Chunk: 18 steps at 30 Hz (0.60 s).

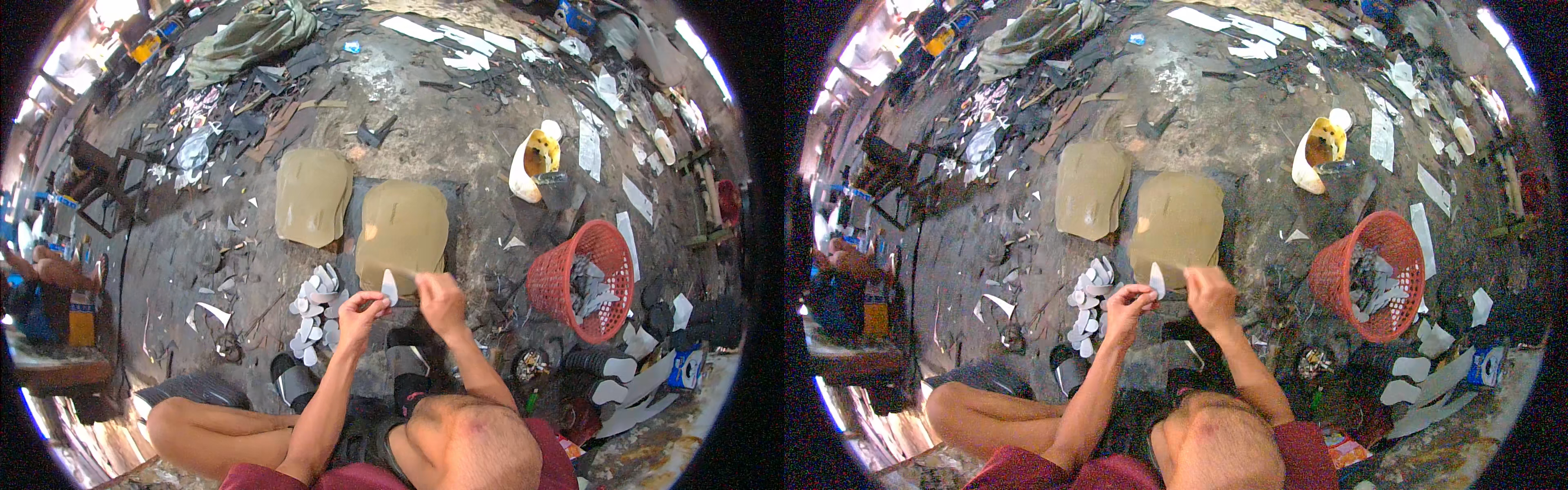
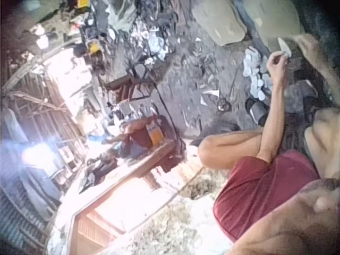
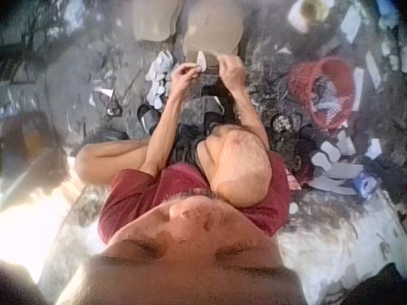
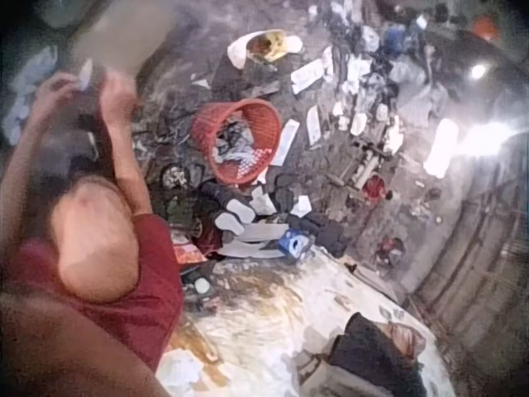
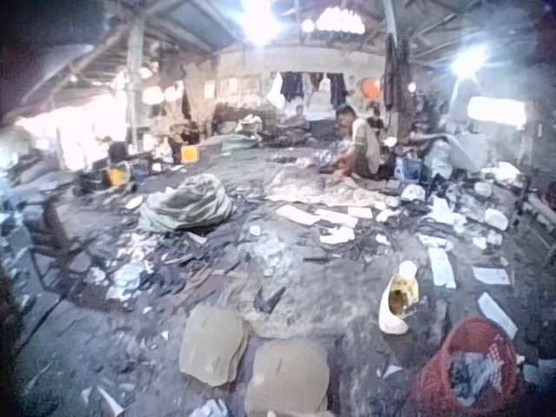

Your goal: The person sits on the floor and repeatedly picks up small white insole pieces, places them onto larger tan shoe upper pieces, and stacks the assembled units. The person handles the parts one at a time and builds a growing stack of completed assemblies.

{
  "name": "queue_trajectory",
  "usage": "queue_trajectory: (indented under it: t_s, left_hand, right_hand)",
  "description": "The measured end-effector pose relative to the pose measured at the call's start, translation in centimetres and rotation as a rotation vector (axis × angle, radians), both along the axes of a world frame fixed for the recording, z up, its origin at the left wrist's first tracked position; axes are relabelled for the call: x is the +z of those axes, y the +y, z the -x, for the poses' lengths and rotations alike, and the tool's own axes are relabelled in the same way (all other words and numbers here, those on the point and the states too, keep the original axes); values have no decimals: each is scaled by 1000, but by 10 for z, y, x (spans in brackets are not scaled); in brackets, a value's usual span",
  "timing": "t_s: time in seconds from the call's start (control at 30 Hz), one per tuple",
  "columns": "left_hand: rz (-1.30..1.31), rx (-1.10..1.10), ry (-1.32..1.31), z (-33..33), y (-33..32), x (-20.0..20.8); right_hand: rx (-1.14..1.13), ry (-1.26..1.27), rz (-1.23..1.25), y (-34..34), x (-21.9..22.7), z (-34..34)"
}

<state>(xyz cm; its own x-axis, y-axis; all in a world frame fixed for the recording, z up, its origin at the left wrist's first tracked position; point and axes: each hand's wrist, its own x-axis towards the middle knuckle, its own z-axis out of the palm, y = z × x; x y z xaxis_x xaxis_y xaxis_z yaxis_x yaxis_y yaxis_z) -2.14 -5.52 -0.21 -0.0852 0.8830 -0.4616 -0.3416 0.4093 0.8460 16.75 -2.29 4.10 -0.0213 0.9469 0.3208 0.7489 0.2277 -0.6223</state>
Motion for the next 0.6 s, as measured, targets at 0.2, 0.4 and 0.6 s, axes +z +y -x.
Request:
queue_trajectory:
  t_s: [0.2,0.4,0.6]
  left_hand:
    - [-721,-265,1270,-25,46,-10]
    - [-721,-439,1245,0,43,-40]
    - [-698,-428,1106,6,48,-45]
  right_hand:
    - [21,148,-221,36,35,-26]
    - [218,75,-11,12,-23,14]
    - [235,-80,-52,20,-40,6]
